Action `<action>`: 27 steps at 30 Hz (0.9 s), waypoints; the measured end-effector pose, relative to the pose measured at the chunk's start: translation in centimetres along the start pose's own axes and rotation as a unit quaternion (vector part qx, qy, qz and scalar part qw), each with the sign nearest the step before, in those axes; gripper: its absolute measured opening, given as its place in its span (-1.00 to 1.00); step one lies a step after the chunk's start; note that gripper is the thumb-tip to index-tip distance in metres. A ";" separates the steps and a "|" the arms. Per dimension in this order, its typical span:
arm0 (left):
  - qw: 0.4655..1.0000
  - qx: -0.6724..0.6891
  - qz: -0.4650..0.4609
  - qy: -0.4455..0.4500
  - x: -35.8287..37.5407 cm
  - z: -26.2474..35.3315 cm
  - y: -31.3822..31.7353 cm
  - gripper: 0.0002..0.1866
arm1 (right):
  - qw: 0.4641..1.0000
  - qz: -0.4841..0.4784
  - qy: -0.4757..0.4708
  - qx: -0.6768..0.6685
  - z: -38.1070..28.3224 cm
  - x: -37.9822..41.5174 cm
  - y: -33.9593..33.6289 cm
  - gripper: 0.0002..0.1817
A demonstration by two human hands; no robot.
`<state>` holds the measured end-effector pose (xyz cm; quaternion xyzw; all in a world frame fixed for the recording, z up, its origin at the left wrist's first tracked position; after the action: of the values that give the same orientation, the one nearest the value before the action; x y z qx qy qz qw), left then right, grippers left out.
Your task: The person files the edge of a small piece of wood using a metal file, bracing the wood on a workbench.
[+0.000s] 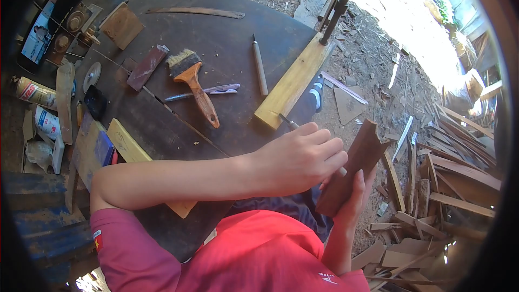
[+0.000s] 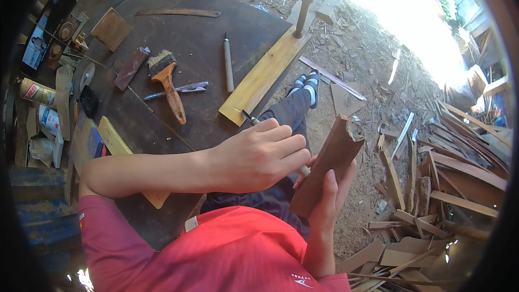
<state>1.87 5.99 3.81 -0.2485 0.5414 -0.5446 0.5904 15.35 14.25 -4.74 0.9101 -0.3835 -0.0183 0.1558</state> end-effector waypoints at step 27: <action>0.984 0.093 0.147 -0.039 -0.5 -1.4 -2.2 -0.82 | 0.991 0.022 -0.126 0.042 -4.4 -0.1 0.4 -0.05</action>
<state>-0.13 6.24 5.50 -0.1318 0.4953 -0.4899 0.7053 15.69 15.20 -0.39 0.8977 -0.4203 -0.1132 0.0685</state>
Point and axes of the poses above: each hand's wrist, its own x-axis away from the middle knuckle, its own y-axis out of the palm, z = x × y, the point moved 7 cm from there along -x, towards the middle knuckle, and after that the axes turned 8 degrees about -z, right-handed, at the moved point
